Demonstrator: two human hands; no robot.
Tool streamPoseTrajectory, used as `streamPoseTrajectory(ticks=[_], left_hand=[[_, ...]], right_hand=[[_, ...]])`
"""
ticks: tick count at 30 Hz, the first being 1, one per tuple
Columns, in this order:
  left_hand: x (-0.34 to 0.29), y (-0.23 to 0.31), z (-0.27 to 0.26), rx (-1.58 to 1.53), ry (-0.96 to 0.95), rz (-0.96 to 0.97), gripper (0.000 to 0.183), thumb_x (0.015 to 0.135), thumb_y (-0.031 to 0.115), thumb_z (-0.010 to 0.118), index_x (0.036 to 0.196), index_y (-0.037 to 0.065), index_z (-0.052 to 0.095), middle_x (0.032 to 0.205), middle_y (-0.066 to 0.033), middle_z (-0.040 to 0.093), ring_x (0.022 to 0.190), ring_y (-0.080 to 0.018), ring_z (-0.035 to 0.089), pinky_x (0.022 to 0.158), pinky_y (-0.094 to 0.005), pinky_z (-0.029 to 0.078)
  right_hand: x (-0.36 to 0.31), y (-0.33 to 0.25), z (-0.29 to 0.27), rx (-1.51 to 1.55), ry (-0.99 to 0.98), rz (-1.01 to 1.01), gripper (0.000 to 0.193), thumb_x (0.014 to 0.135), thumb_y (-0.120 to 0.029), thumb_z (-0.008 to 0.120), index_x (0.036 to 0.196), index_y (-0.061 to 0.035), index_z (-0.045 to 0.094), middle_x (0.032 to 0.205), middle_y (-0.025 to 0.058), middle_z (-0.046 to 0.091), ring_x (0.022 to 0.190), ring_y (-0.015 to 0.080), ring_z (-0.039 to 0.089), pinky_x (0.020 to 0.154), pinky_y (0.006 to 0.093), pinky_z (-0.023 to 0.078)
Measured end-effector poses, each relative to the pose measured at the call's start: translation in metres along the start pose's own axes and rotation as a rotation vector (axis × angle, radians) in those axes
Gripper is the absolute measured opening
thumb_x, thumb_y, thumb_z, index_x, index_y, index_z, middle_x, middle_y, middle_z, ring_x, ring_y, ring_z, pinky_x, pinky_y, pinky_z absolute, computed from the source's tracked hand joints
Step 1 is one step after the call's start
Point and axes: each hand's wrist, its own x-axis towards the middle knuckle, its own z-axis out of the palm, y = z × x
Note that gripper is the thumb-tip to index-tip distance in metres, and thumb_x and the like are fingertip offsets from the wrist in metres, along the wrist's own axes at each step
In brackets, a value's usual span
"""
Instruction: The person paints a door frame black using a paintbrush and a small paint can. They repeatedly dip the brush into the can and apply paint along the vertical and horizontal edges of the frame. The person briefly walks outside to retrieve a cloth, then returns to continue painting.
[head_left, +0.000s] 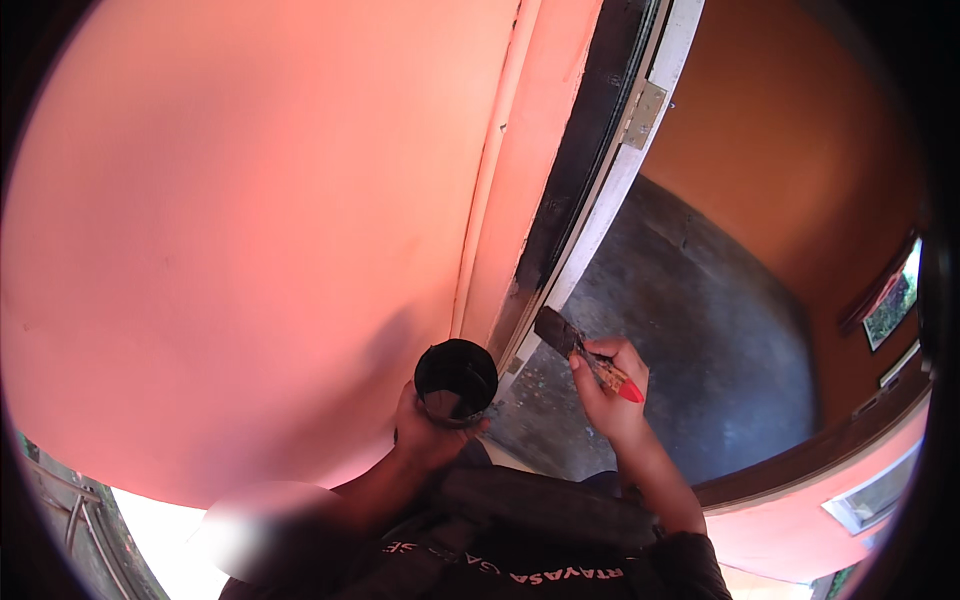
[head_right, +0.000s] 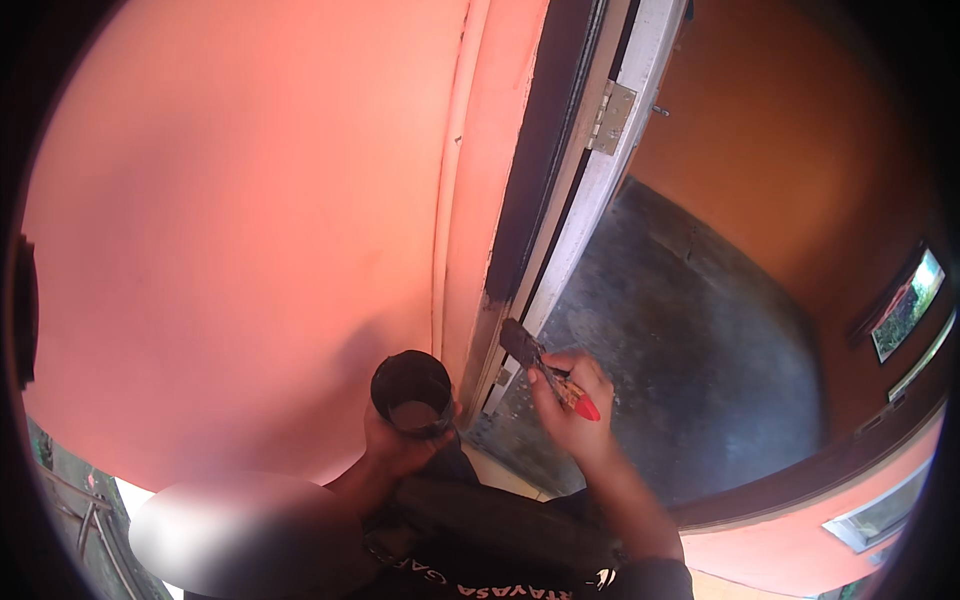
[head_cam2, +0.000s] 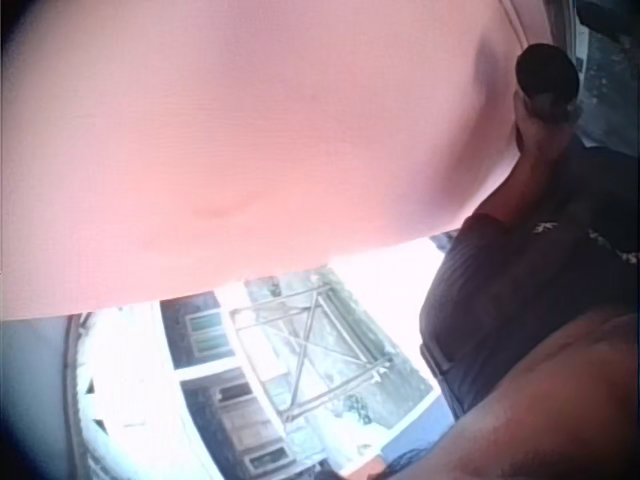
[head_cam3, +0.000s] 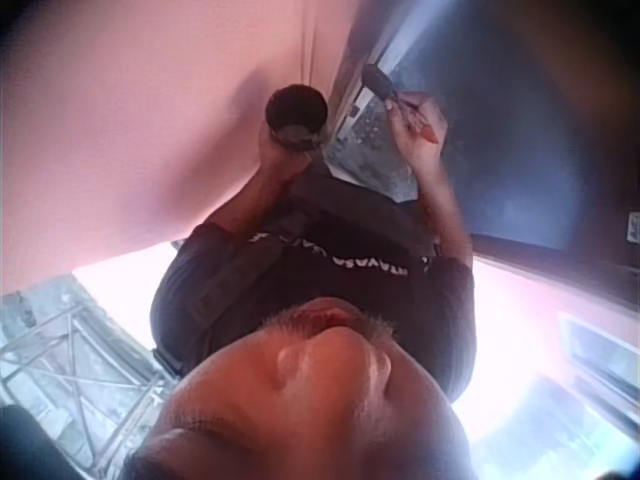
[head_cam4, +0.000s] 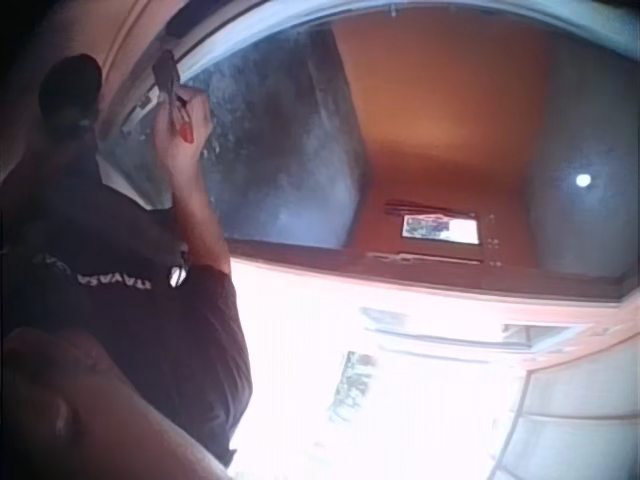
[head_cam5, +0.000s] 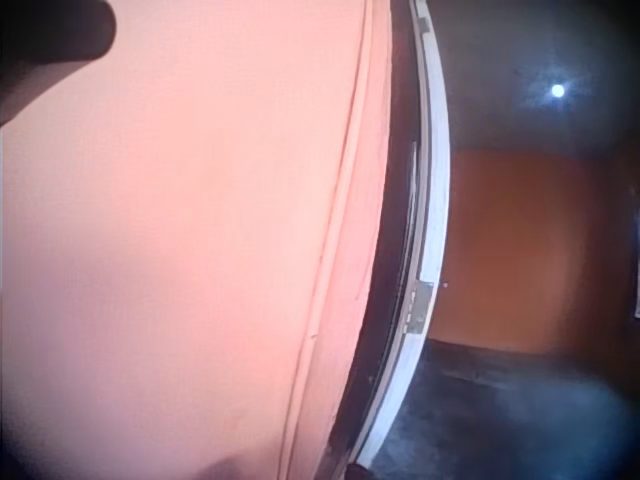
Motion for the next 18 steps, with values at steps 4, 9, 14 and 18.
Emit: streamPoseTrajectory(ticks=[4,9,14,18], left_hand=[[0.000,0.005,-0.004,-0.029,0.005,0.013,0.060,0.096,0.059,0.031,0.135,0.020,0.055,0.131,-0.0089,0.061,0.116,-0.0317,0.059,0.087,-0.0566,0.051],[0.003,0.009,-0.004,-0.066,0.023,-0.010,0.060,0.094,0.061,0.035,0.136,0.023,0.054,0.133,-0.0086,0.059,0.117,-0.0323,0.058,0.088,-0.0573,0.049],[0.001,0.008,0.000,-0.026,0.087,-0.015,0.059,0.092,0.063,0.040,0.136,0.024,0.054,0.135,-0.0079,0.057,0.118,-0.0328,0.057,0.089,-0.0577,0.047],[0.002,0.008,-0.007,-0.053,0.039,-0.052,0.060,0.092,0.063,0.042,0.136,0.023,0.053,0.135,-0.0076,0.058,0.119,-0.0327,0.056,0.089,-0.0577,0.047]], right_hand=[[0.048,-0.018,0.006,-0.123,-0.015,-0.194,0.021,0.080,-0.002,0.076,0.096,-0.0013,0.063,0.085,0.0131,0.065,0.072,0.0243,0.067,0.065,0.0309,0.052],[0.077,-0.027,0.012,-0.183,-0.092,-0.239,0.018,0.078,-0.002,0.077,0.093,-0.0030,0.067,0.085,0.0116,0.065,0.071,0.0264,0.067,0.062,0.0329,0.053],[0.082,-0.029,0.018,-0.276,-0.193,-0.229,0.016,0.078,-0.005,0.076,0.092,-0.0042,0.069,0.087,0.0107,0.067,0.071,0.0286,0.068,0.062,0.0350,0.054],[0.088,-0.031,0.021,-0.351,-0.252,-0.212,0.013,0.080,-0.007,0.075,0.091,-0.0047,0.069,0.088,0.0103,0.067,0.071,0.0286,0.069,0.062,0.0359,0.055]])
